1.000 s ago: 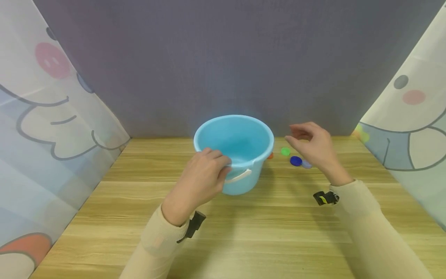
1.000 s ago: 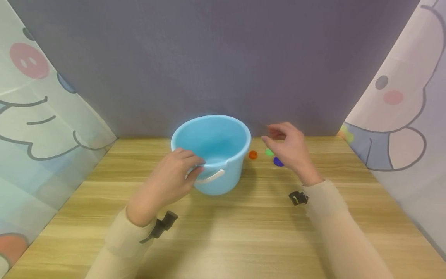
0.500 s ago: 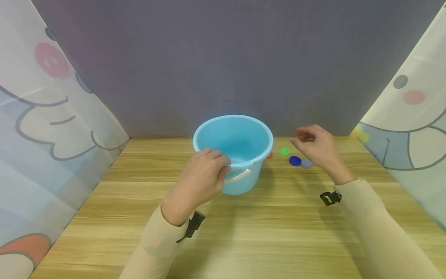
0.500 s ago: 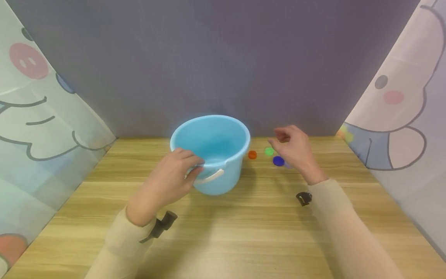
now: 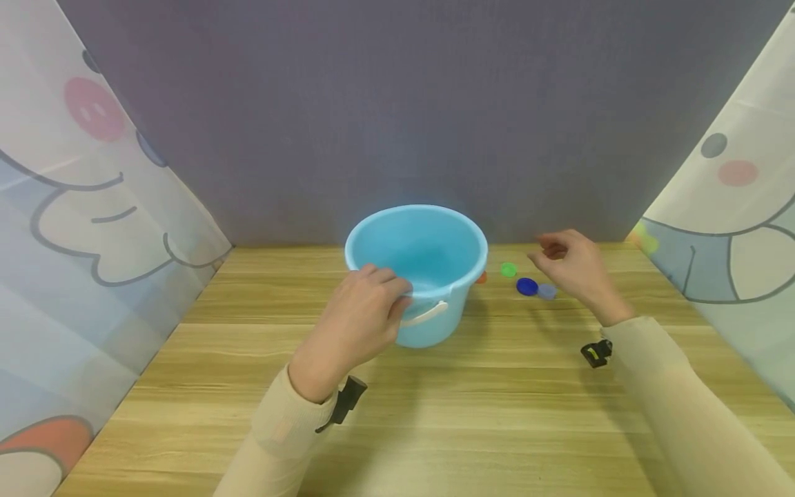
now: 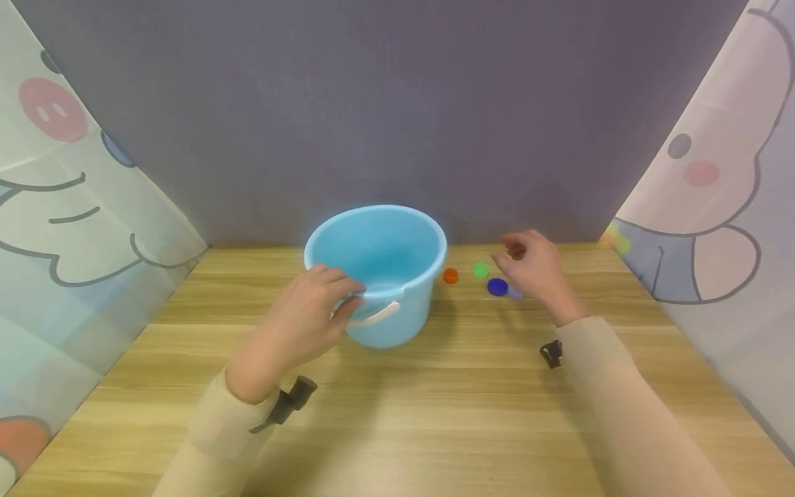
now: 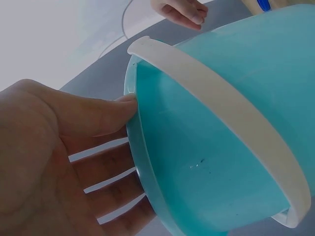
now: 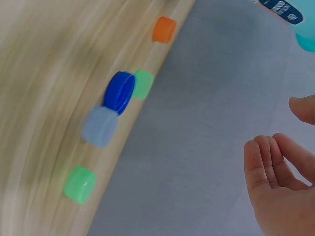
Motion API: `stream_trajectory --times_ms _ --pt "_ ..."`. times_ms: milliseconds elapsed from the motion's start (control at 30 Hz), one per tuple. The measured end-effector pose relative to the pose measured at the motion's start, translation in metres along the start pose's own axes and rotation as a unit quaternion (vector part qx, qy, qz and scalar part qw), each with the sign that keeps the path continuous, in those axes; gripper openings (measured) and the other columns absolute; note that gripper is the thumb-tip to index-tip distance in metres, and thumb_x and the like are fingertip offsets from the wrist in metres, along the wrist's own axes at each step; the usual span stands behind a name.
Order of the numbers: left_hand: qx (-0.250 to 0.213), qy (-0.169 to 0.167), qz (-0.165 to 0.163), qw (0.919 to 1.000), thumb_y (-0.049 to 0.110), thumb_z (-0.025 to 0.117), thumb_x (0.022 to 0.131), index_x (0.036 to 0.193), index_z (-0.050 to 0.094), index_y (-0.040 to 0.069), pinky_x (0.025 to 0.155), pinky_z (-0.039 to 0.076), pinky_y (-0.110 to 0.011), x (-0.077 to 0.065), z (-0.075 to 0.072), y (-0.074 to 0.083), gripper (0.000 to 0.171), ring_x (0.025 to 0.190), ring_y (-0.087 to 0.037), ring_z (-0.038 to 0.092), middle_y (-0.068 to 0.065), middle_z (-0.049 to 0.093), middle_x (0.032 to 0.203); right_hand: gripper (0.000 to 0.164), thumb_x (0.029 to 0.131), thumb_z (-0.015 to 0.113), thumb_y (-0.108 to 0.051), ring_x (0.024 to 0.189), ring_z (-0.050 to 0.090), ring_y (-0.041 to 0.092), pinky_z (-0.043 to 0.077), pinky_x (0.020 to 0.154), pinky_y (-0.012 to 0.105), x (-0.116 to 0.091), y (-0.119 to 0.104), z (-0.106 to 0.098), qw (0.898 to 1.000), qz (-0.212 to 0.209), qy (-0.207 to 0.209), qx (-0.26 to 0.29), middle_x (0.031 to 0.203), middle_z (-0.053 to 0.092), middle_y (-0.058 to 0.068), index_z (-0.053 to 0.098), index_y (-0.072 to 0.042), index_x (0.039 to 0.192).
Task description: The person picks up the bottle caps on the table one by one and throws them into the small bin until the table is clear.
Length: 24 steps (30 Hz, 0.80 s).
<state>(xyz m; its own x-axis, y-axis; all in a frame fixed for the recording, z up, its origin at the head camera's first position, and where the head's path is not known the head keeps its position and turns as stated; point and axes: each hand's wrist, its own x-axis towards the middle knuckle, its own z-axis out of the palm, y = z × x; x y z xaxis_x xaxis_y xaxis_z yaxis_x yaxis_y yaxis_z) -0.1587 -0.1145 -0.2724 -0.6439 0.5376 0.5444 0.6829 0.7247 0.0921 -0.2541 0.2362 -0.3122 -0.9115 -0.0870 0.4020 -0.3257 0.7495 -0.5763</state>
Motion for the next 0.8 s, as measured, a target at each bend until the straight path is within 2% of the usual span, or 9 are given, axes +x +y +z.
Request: stream_trajectory --times_ms 100,200,367,800 --pt "0.000 -0.002 -0.001 1.0000 0.003 0.075 0.089 0.092 0.073 0.008 0.069 0.045 -0.033 0.000 0.000 0.000 0.006 0.074 -0.021 0.053 -0.002 0.066 0.081 0.045 0.097 0.067 -0.023 0.103 0.062 0.043 0.049 0.088 0.052 0.000 0.004 0.000 1.000 0.000 -0.006 -0.009 0.118 0.059 0.028 0.062 0.011 0.126" --pt "0.002 -0.002 -0.004 1.0000 0.004 0.075 0.088 0.091 0.072 0.008 0.070 0.044 -0.033 0.000 0.000 0.000 0.005 0.074 -0.021 0.052 -0.001 0.065 0.080 0.046 0.097 0.065 -0.023 0.104 0.060 0.044 0.048 0.089 0.057 0.000 0.008 0.000 1.000 0.001 -0.010 -0.016 0.118 0.058 0.029 0.061 0.013 0.126" --pt "0.009 0.001 -0.003 1.0000 0.006 0.075 0.088 0.089 0.071 0.009 0.069 0.043 -0.033 0.000 0.000 0.000 0.005 0.073 -0.022 0.050 -0.001 0.063 0.078 0.046 0.097 0.065 -0.022 0.104 0.058 0.047 0.047 0.089 0.059 0.002 0.016 -0.001 0.999 0.006 -0.016 -0.029 0.118 0.057 0.031 0.060 0.015 0.125" --pt "0.005 0.000 -0.001 1.0000 0.006 0.075 0.088 0.089 0.071 0.009 0.070 0.043 -0.034 -0.001 0.001 -0.002 0.005 0.073 -0.022 0.050 -0.001 0.063 0.079 0.051 0.099 0.062 -0.022 0.111 0.053 0.052 0.045 0.092 0.064 0.005 0.036 -0.006 0.995 0.025 -0.071 -0.063 0.124 0.050 0.036 0.053 0.019 0.129"
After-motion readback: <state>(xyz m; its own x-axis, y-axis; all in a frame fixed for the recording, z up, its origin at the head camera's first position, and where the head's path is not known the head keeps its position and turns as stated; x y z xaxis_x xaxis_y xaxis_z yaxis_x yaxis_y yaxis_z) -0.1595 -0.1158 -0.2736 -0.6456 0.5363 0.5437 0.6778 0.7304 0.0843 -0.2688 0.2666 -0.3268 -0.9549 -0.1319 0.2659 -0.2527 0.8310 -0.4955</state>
